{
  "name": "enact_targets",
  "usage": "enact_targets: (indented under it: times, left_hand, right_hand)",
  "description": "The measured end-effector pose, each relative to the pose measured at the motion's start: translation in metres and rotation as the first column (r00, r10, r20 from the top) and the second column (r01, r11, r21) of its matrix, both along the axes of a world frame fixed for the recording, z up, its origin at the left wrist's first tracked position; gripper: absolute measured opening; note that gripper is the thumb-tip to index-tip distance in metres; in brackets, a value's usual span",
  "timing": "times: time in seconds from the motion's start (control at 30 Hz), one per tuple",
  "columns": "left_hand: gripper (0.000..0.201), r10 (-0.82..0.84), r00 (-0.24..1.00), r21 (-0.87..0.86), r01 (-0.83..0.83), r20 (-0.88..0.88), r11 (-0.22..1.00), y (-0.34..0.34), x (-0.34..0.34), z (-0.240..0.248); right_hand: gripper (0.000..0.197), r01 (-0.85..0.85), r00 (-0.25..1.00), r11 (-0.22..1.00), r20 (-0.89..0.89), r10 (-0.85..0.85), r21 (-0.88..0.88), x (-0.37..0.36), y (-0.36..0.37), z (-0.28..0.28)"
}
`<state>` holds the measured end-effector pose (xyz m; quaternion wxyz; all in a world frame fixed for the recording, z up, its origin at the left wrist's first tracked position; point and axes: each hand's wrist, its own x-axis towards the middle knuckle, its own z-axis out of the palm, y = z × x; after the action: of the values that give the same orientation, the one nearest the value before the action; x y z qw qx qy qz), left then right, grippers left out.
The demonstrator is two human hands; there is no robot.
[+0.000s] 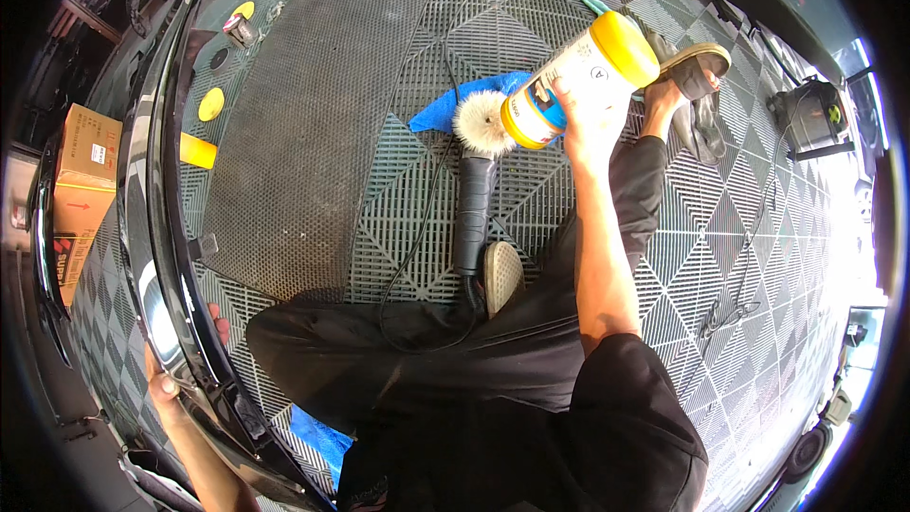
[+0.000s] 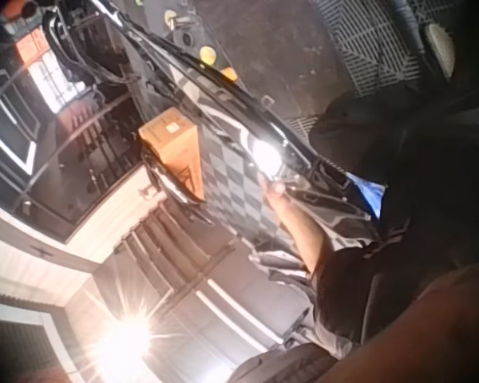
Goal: The person sits on the floor and polishes a black car bumper using a rotary polisher and polishing compound. They apply the compound, operate the polisher on the surface, and inspect the edges by hand.
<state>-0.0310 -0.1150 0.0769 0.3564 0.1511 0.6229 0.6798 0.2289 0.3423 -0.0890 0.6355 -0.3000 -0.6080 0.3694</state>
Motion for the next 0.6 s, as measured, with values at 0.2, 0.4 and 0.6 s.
enact_targets:
  times: [0.2, 0.4, 0.6]
  left_hand:
    - [0.103, -0.063, 0.998, -0.007, 0.063, 0.001, 0.998, -0.002, -0.005, -0.002]
    - [0.105, -0.022, 1.0, -0.03, 0.022, 0.011, 0.999, 0.001, 0.001, -0.002]
    - [0.11, -0.052, 0.997, -0.105, 0.045, -0.058, 0.993, -0.033, -0.031, -0.048]
  right_hand:
    - [0.064, 0.272, 0.954, 0.96, 0.11, -0.278, 0.067, 0.022, 0.015, -0.015]
    - [0.05, -0.137, 0.866, 0.868, -0.482, -0.128, -0.477, 0.132, 0.069, 0.035]
    - [0.06, 0.239, 0.945, 0.758, 0.326, -0.037, -0.607, 0.294, 0.065, 0.07]
